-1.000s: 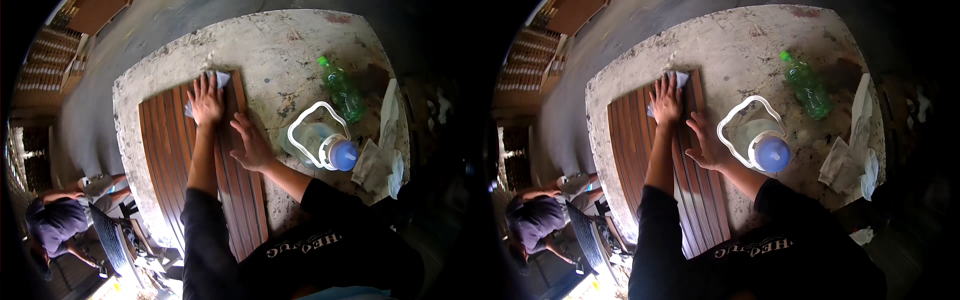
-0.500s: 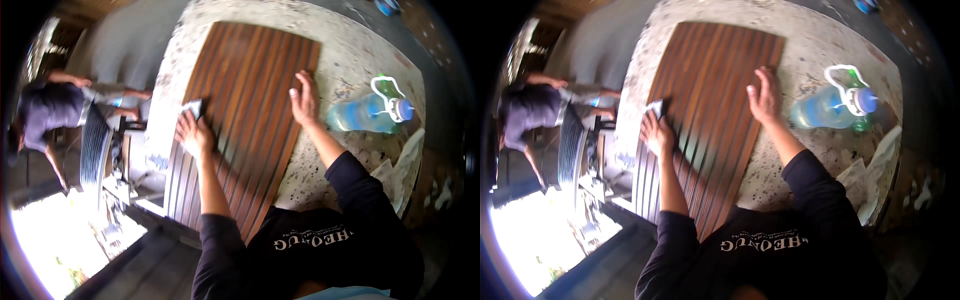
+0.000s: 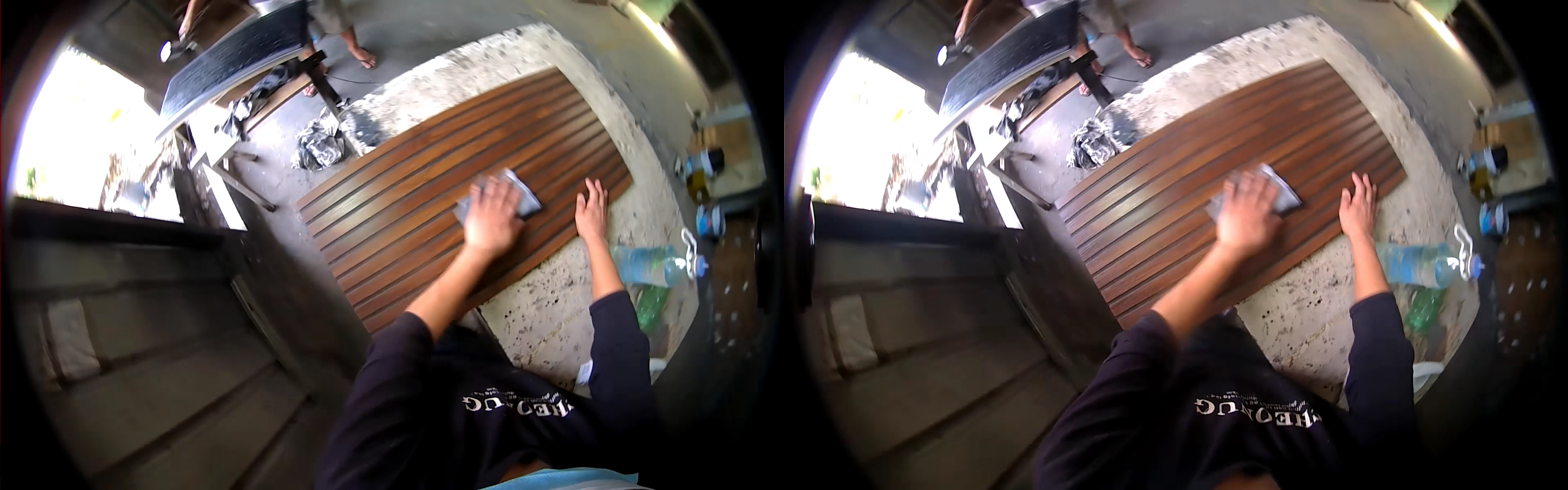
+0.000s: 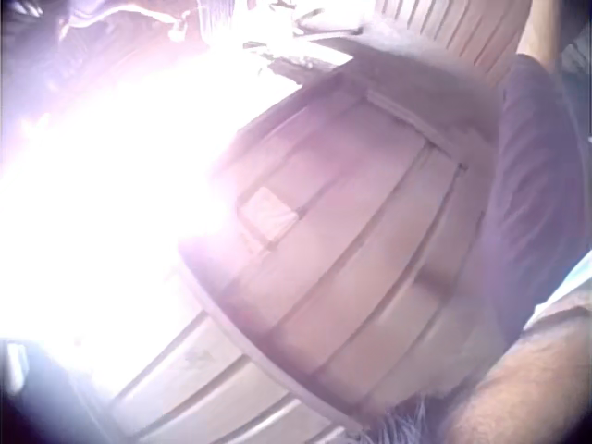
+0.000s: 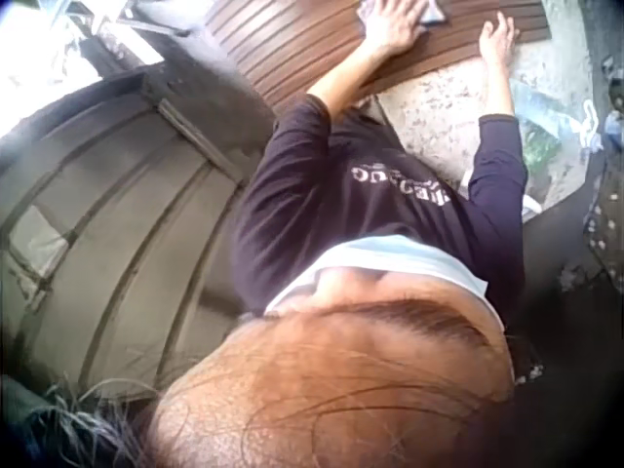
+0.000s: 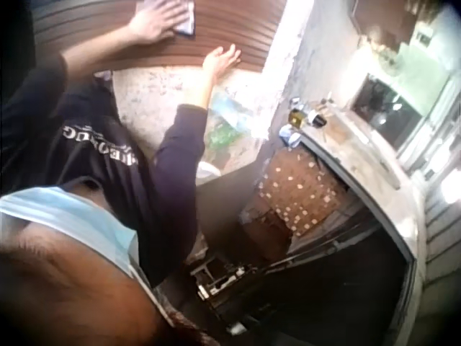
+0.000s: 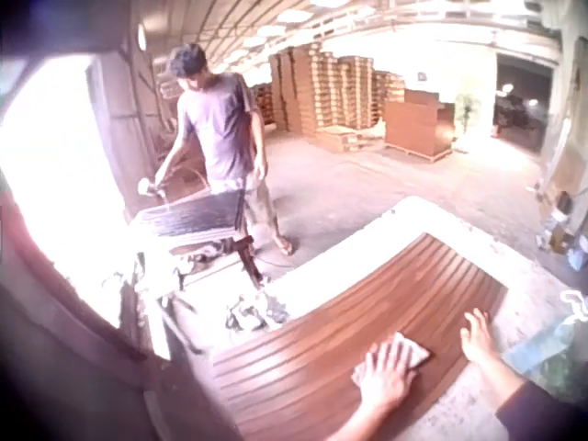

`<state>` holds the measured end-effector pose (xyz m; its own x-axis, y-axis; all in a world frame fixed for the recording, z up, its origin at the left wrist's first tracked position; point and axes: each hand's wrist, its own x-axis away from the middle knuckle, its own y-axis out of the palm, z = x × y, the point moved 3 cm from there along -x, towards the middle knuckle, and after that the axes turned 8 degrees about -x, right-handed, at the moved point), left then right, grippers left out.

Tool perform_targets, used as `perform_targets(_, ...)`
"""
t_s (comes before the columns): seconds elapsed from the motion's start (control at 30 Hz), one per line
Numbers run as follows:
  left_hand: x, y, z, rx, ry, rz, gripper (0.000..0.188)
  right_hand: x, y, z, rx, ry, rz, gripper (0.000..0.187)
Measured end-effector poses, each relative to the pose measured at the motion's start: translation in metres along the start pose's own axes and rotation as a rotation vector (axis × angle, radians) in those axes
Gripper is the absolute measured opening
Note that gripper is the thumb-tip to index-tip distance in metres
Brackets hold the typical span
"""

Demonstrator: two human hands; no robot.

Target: The person wipes a wooden slat panel with a cloth after spraying liquid from a bottle, then lifts the panel by hand.

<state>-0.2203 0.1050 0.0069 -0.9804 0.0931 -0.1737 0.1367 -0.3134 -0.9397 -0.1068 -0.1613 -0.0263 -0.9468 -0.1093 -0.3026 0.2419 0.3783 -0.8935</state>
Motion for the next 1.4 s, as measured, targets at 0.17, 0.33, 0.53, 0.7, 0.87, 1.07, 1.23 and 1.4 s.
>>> perform_targets(0.17,0.026,-0.005,-0.059,-0.035,-0.043,-0.055,0.063,0.044,-0.015,-0.066,-0.070,-0.121,-0.222,0.054)
perform_targets(0.33,0.105,-0.084,-0.224,-0.213,-0.534,0.290,0.051,0.084,-0.005,-0.216,-0.156,-0.261,-0.352,0.057)
perform_targets(0.53,0.196,-0.057,-0.116,0.057,-0.232,0.065,0.051,0.046,0.073,-0.302,-0.364,-0.246,-0.230,0.059)
perform_targets(0.7,0.232,-0.053,-0.142,0.139,-0.263,0.159,0.056,0.046,0.094,-0.329,-0.075,-0.228,-0.222,0.064)
perform_targets(0.87,0.155,-0.081,-0.306,0.611,-0.739,0.628,0.057,0.045,0.101,-0.345,-0.118,-0.306,-0.218,0.061)
perform_targets(1.07,0.172,-0.037,-0.270,1.000,-0.765,0.769,0.066,0.033,0.101,-0.330,-0.095,-0.365,-0.176,0.056)
perform_targets(1.23,0.308,-0.019,-0.093,1.488,-0.783,0.477,0.073,0.035,0.099,-0.334,-0.105,-0.395,-0.180,0.054)
perform_targets(1.4,0.260,-0.026,-0.155,1.524,-0.722,0.506,0.074,0.035,0.101,-0.325,-0.097,-0.408,-0.187,0.054)
